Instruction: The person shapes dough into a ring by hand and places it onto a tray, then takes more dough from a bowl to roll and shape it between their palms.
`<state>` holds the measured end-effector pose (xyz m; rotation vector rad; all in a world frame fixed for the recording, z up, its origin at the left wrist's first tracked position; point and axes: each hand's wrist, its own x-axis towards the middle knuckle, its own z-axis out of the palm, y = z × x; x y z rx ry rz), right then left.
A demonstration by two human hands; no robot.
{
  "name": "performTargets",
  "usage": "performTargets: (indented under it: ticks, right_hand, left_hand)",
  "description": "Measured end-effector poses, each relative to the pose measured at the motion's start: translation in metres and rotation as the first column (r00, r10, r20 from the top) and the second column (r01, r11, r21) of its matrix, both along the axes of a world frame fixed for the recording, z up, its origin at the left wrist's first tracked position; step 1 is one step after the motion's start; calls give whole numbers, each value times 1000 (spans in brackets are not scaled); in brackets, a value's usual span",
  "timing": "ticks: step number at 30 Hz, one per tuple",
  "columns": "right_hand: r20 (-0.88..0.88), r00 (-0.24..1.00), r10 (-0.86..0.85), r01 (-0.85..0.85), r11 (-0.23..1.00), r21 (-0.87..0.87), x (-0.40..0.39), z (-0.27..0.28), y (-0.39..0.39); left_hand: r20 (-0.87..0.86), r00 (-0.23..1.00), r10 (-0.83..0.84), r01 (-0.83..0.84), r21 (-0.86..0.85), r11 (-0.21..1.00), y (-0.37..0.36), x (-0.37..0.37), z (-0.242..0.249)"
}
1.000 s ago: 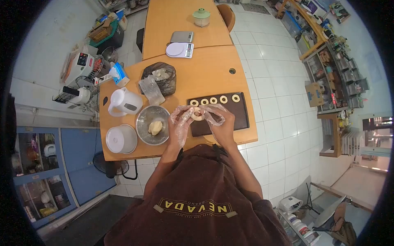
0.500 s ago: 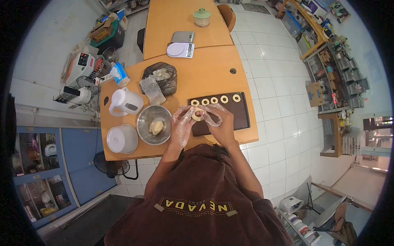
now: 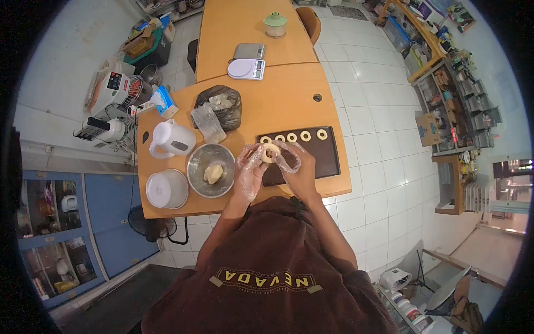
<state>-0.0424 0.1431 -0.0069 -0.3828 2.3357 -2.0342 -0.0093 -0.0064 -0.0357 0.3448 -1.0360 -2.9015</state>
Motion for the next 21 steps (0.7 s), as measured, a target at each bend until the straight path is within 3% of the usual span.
performTargets:
  ticks: [4, 8, 11, 17, 21]
  right_hand:
    - [-24, 999, -27, 28, 999, 25, -5, 7, 4]
    - [-146, 987, 67, -45, 988, 147, -8, 7, 8]
    - [-180, 984, -6, 26, 993, 112, -2, 21, -4]
    - [-125, 992, -26, 46, 985, 164, 2, 19, 0]
    - [-150, 989, -3, 29, 984, 174, 2, 18, 2]
  left_hand:
    - [29, 1000, 5, -4, -27, 1000, 4, 2, 9]
    - [23, 993, -118, 121, -170, 978, 1, 0, 15]
    - [0, 998, -68, 67, -182, 981, 1, -1, 12]
    - [70, 996, -51, 69, -279, 958, -3, 2, 10]
    - [14, 1000, -7, 10, -251, 968, 0, -1, 18]
